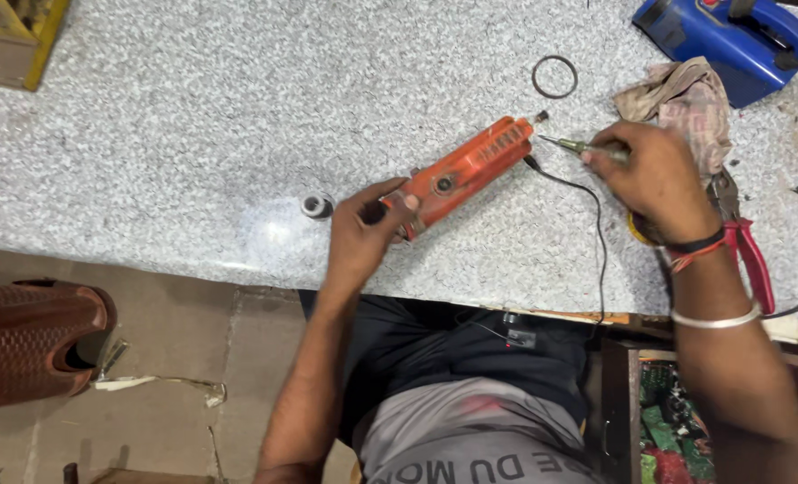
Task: The person disassembles a red handheld electric device using a screwdriver, removes the casing to expose internal wiring and a yellow component, then manipulates wires and a small circuit board. The person tests the device by activating a light, then continues adjusting internal connections.
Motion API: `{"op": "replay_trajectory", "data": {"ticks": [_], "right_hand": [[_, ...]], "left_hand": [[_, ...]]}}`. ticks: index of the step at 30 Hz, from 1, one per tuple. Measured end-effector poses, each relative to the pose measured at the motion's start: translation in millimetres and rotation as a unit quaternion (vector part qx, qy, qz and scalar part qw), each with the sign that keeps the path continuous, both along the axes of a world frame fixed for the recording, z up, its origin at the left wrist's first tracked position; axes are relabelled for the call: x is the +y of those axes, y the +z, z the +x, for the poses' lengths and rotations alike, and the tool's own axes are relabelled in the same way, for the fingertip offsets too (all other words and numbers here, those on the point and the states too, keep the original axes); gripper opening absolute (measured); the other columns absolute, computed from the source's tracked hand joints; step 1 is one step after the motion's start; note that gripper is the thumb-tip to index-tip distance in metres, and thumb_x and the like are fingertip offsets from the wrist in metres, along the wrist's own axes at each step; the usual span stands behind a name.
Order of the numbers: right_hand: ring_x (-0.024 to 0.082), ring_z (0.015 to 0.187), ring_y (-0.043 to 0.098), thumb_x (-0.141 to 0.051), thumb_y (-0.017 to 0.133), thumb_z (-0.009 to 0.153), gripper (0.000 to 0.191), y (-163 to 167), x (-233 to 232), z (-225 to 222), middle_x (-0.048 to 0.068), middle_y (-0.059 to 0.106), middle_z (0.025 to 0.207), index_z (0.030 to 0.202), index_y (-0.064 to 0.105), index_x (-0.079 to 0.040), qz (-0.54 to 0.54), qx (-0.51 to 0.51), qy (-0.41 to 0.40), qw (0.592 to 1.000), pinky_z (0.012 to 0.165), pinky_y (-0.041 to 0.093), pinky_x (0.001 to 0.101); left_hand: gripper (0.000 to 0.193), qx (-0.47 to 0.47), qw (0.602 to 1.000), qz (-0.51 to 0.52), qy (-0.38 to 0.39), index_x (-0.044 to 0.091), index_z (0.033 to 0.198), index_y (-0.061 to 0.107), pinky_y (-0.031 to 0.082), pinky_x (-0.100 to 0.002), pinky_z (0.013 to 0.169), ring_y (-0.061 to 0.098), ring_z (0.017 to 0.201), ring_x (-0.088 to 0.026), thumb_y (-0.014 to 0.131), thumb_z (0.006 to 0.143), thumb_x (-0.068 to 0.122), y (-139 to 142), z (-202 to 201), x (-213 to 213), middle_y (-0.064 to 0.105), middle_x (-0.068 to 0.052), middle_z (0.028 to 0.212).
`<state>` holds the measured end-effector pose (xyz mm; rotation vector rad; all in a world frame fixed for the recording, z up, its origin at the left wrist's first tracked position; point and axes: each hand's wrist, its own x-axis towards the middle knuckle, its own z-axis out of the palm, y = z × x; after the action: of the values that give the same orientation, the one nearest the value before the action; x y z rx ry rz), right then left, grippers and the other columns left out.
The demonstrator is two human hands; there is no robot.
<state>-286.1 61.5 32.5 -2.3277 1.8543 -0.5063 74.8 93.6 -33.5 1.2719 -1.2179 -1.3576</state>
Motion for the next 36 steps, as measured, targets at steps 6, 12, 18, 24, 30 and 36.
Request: {"op": "replay_trajectory", "data": {"ticks": [6, 12, 18, 24, 30, 36], "right_hand": [[0.033, 0.093, 0.069, -0.023, 0.080, 0.091, 0.037, -25, 2, -27, 0.015, 0.071, 0.103, 0.121, 0.072, -0.003, 0.000, -0.062, -0.001, 0.998, 0.085, 0.056, 0.0436], [0.037, 0.103, 0.065, -0.021, 0.081, 0.088, 0.032, -21, 12, -18, 0.018, 0.069, 0.108, 0.113, 0.073, -0.003, -0.004, -0.051, 0.037, 0.998, 0.091, 0.051, 0.0448], [0.037, 0.102, 0.065, -0.009, 0.074, 0.096, 0.015, -25, 19, -35, 0.016, 0.069, 0.104, 0.109, 0.071, -0.002, -0.024, -0.079, 0.029, 0.996, 0.090, 0.051, 0.0465], [0.032, 0.087, 0.065, -0.015, 0.079, 0.091, 0.026, -28, 29, -43, 0.016, 0.066, 0.093, 0.107, 0.067, 0.000, -0.007, -0.096, -0.002, 0.995, 0.075, 0.052, 0.0449], [0.031, 0.083, 0.065, -0.021, 0.084, 0.091, 0.027, -42, 38, -37, 0.014, 0.066, 0.089, 0.098, 0.066, -0.002, -0.076, -0.027, -0.059, 0.995, 0.071, 0.051, 0.0444], [0.028, 0.080, 0.070, -0.026, 0.079, 0.092, 0.031, -19, 20, -51, 0.014, 0.070, 0.090, 0.107, 0.066, -0.003, 0.038, -0.169, -0.126, 0.977, 0.073, 0.056, 0.0400]], "left_hand": [[0.046, 0.020, 0.997, 0.035, -0.065, 0.001, 0.126, 0.072, 0.053, -0.022, 0.057, 0.068, 0.065, -0.007, 0.072, 0.092, 0.033, 11, -20, -20, 0.075, -0.005, 0.077], [0.048, -0.227, 0.968, -0.108, 0.018, -0.002, 0.125, 0.071, 0.056, -0.032, 0.067, 0.071, 0.076, -0.021, 0.070, 0.097, 0.037, 43, -44, -4, 0.074, -0.015, 0.092], [0.050, -0.355, 0.898, -0.259, 0.014, -0.003, 0.128, 0.066, 0.053, -0.048, 0.089, 0.068, 0.104, -0.038, 0.073, 0.096, 0.034, 61, -69, -7, 0.072, -0.023, 0.112], [0.044, -0.268, 0.915, -0.302, -0.013, -0.004, 0.124, 0.069, 0.050, -0.049, 0.098, 0.063, 0.116, -0.042, 0.073, 0.095, 0.029, 64, -106, -26, 0.066, -0.027, 0.127], [0.026, -0.278, 0.930, -0.239, -0.028, 0.000, 0.100, 0.075, 0.053, -0.048, 0.086, 0.068, 0.097, -0.034, 0.066, 0.100, 0.025, 54, -136, -41, 0.071, -0.020, 0.106], [0.026, -0.272, 0.942, -0.183, -0.069, 0.002, 0.093, 0.074, 0.050, -0.045, 0.077, 0.063, 0.080, -0.026, 0.068, 0.098, 0.027, 50, -138, -50, 0.069, -0.014, 0.091]]}}
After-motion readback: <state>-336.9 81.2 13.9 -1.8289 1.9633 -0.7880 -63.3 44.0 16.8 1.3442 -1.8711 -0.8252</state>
